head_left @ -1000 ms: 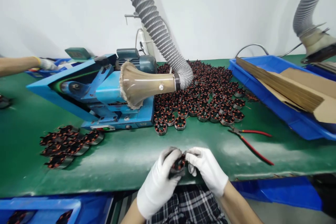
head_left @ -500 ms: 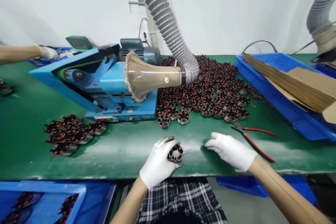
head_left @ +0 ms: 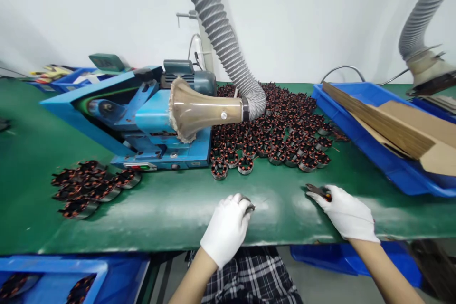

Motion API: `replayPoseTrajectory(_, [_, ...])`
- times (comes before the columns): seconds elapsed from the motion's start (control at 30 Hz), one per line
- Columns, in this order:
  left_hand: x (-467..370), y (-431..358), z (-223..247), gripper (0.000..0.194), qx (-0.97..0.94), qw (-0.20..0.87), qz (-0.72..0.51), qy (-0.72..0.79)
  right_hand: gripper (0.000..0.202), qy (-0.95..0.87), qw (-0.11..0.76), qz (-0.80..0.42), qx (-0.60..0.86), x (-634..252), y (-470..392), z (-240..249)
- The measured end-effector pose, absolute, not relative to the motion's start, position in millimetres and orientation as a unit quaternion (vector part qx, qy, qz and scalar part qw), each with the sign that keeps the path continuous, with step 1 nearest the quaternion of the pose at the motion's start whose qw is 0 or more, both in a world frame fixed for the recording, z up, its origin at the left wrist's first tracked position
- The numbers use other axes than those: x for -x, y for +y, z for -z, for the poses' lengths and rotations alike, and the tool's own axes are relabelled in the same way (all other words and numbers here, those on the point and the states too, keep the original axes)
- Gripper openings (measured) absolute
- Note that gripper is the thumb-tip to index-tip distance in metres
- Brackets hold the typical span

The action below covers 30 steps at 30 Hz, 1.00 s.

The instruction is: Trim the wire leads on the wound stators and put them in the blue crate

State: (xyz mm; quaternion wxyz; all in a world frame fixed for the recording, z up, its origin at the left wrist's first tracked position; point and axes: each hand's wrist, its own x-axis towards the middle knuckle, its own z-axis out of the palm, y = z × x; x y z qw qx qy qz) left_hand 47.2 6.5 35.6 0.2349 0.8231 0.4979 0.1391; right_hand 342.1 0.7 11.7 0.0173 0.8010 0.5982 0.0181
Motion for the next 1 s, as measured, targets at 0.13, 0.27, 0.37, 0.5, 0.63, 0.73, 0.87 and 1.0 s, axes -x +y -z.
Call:
replayPoseTrajectory(0.13, [-46, 8, -32, 0.017, -0.825, 0.215, -0.131, 0.506, 0.037, 0.520, -0.135, 0.133, -0.833, -327, -6, -17])
replayPoseTrajectory(0.27, [-46, 9, -33, 0.017, -0.827, 0.211, -0.135, 0.503, 0.027, 0.547, -0.221, 0.415, -0.693, -284, -26, -22])
replayPoseTrajectory(0.37, [-45, 9, -33, 0.018, -0.832, 0.193, -0.126, 0.504, 0.022, 0.474, -0.178, 0.654, -0.562, -246, -37, -27])
replayPoseTrajectory(0.5, [-45, 8, -33, 0.016, -0.836, 0.183, -0.113, 0.505, 0.014, 0.459, -0.186, 0.686, -0.533, -217, -37, -32])
replayPoseTrajectory(0.63, [-45, 8, -31, 0.016, -0.833, 0.191, -0.107, 0.508, 0.011, 0.476, -0.177, 0.663, -0.550, -209, -31, -32])
replayPoseTrajectory(0.73, [-44, 8, -29, 0.016, -0.832, 0.196, -0.106, 0.508, 0.014, 0.476, -0.191, 0.653, -0.557, -206, -30, -30])
replayPoseTrajectory(0.87, [-43, 9, -28, 0.015, -0.834, 0.197, -0.110, 0.504, 0.022, 0.458, -0.239, 0.638, -0.571, -201, -31, -25])
replayPoseTrajectory(1.0, [-44, 10, -29, 0.017, -0.834, 0.192, -0.114, 0.504, 0.031, 0.386, -0.281, 0.679, -0.558, -199, -34, -18])
